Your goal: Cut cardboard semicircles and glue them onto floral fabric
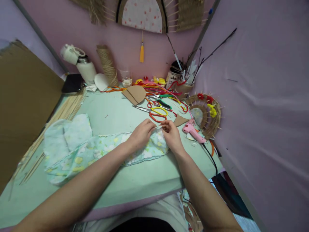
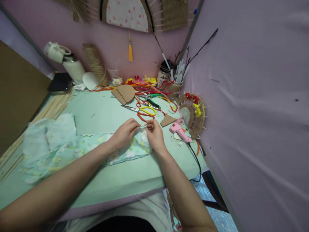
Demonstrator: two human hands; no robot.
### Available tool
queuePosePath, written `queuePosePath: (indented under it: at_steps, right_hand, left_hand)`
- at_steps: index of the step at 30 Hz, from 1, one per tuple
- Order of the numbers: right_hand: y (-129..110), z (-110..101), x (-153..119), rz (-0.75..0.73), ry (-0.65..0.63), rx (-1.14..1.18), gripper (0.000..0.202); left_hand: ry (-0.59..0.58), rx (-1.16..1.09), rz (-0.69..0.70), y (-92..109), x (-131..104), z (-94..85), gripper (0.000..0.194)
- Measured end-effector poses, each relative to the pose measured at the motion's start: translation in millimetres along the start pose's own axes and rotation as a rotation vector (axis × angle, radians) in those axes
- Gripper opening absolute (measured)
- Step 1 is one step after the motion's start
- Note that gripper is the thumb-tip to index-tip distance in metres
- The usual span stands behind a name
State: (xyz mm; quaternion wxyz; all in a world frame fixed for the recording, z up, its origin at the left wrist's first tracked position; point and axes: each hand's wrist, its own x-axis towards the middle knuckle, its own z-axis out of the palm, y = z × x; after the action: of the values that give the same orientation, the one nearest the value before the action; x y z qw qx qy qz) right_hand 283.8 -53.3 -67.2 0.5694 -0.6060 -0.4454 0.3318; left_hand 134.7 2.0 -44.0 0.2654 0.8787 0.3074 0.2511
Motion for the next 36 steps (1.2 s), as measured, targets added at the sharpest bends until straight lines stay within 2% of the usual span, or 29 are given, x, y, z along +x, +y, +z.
queuePosePath:
  at_steps: [7,12,24,30,36]
  right_hand:
    - [-9.0,0.3,-4.1,0.045,-0.025,0.098,0.028]
    - [-13.2,-0.4,-7.4,0.043,-0.051,0.13,0.029]
    - [-18.2,0.1,-10.1,0.065,-0.034,0.209,0.028]
    - [-16.2,-0.6,-9.9,0.075,-0.057,0.248,0.028]
    - [-12.2,-0.7,-10.7,0.055,-0.06,0.255,0.027]
  left_hand:
    - [0.107,-0.082,0.031,3.7,-1.2,1.4,0.011]
    - [0.159,-0.114,0.065,3.2,-2.1,2.5,0.01]
    - [0.186,-0.096,0.078,4.5,-0.5,2.5,0.009]
    - [0.252,-0.089,0.092,2.9,1.7,3.0,0.007]
    - [0.196,-0.177,0.056,1.5,1.8,3.2,0.008]
